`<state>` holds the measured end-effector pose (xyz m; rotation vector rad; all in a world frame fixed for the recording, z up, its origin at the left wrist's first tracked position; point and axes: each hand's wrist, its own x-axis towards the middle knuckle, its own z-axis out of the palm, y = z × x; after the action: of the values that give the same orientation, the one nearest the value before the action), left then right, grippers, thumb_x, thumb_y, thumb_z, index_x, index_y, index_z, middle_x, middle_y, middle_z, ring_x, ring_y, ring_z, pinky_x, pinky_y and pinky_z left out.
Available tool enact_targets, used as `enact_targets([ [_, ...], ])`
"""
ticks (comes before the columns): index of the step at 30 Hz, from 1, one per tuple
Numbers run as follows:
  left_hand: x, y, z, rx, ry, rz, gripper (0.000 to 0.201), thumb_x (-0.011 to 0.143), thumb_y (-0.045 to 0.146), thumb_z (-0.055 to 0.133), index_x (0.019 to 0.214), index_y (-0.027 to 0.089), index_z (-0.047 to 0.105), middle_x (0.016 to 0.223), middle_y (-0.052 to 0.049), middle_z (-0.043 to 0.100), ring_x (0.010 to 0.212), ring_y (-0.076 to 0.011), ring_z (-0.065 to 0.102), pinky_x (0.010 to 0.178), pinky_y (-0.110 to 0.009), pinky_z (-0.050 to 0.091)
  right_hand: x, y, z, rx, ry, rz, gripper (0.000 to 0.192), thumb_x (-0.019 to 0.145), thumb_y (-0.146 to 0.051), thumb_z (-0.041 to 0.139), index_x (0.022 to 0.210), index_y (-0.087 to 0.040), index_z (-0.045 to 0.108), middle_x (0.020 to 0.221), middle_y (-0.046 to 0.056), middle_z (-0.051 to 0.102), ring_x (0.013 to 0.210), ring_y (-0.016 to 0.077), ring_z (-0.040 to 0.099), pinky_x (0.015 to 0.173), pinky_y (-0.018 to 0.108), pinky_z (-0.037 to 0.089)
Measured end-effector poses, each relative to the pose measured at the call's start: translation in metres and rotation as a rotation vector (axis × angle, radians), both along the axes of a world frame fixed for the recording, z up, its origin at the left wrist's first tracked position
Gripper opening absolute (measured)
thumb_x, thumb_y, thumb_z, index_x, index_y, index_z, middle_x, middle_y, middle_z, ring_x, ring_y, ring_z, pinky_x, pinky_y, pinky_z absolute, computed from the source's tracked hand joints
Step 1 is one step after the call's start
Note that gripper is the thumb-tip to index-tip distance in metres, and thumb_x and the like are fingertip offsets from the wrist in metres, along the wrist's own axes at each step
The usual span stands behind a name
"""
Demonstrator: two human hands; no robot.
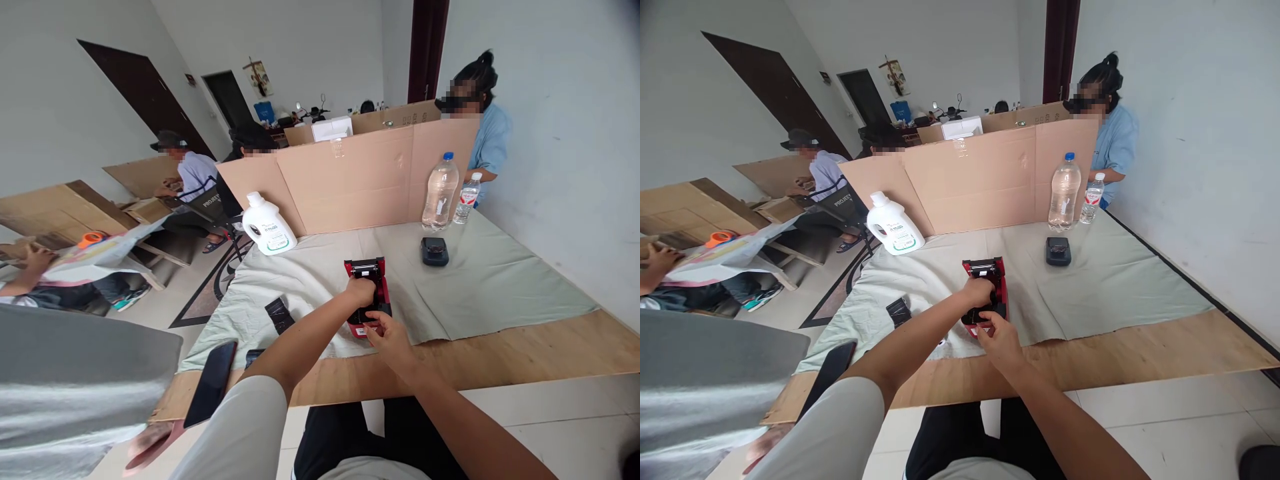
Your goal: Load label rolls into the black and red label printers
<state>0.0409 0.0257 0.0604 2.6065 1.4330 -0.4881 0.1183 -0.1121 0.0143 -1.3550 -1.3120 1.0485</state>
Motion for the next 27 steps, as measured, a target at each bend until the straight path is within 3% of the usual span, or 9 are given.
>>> enact_targets([
  [7,0.003,0.0,0.003,0.009,0.011,0.016,0.025,0.072,0.022,0.065,0.095,0.013,0.069,0.095,-0.016,0.07,0.094,-0.0304,0.064,0.088,-0.041,0.045,-0.003,0.002,-0.001,-0.07,0.176,0.02,0.039,0.076,-0.035,0.059,0.111,-0.018,0.059,0.093,0.006,0.069,0.07,0.017,0.065,0.057,0.03,0.055],
  [11,-0.012,-0.004,0.008,-0.044,-0.08,-0.013,0.032,0.081,0.036,0.057,0.104,0.015,0.066,0.108,-0.015,0.068,0.103,-0.0297,0.061,0.089,-0.038,0.045,-0.002,-0.002,0.008,-0.102,0.209,0.02,0.04,0.075,-0.037,0.061,0.11,-0.017,0.06,0.091,0.007,0.069,0.072,0.0176,0.065,0.057,0.031,0.055],
  [14,-0.027,-0.012,0.021,-0.065,-0.198,-0.054,0.03,0.087,0.028,0.047,0.108,0.018,0.066,0.112,-0.011,0.067,0.105,-0.0251,0.061,0.086,-0.032,0.045,-0.001,-0.004,0.015,-0.11,0.213,0.001,0.036,0.074,-0.035,0.062,0.105,-0.017,0.062,0.085,0.005,0.069,0.064,0.0153,0.063,0.057,0.03,0.054],
  [17,-0.038,-0.015,0.042,-0.116,-0.333,-0.094,0.026,0.085,0.024,0.048,0.103,0.021,0.068,0.103,-0.005,0.07,0.098,-0.0205,0.062,0.086,-0.027,0.045,-0.001,-0.007,0.021,-0.11,0.208,-0.011,0.035,0.074,-0.035,0.062,0.104,-0.018,0.062,0.085,0.005,0.069,0.062,0.0146,0.062,0.057,0.03,0.054],
  [20,-0.045,-0.006,0.057,0.053,-0.547,-0.021,0.032,0.09,0.024,0.039,0.111,0.021,0.063,0.108,-0.003,0.067,0.101,-0.0186,0.06,0.093,-0.029,0.043,-0.002,-0.009,0.022,-0.112,0.167,-0.016,0.035,0.074,-0.037,0.061,0.104,-0.018,0.062,0.081,0.003,0.068,0.058,0.0132,0.059,0.056,0.03,0.052],
  [23,-0.049,0.003,0.052,0.286,-0.597,0.048,0.04,0.092,0.027,0.038,0.128,0.015,0.052,0.129,-0.008,0.056,0.119,-0.0225,0.048,0.104,-0.035,0.034,-0.004,-0.01,0.018,-0.109,0.108,-0.029,0.035,0.074,-0.038,0.061,0.103,-0.018,0.062,0.072,0.001,0.066,0.054,0.0132,0.057,0.055,0.029,0.049],
  [27,-0.055,-0.01,0.029,0.321,-0.586,0.03,0.04,0.094,0.029,0.036,0.129,0.014,0.05,0.13,-0.01,0.054,0.121,-0.0229,0.044,0.104,-0.036,0.034,-0.004,-0.011,0.014,-0.105,0.096,-0.029,0.036,0.074,-0.039,0.061,0.102,-0.018,0.062,0.069,0.0,0.064,0.055,0.0149,0.058,0.054,0.03,0.048],
])
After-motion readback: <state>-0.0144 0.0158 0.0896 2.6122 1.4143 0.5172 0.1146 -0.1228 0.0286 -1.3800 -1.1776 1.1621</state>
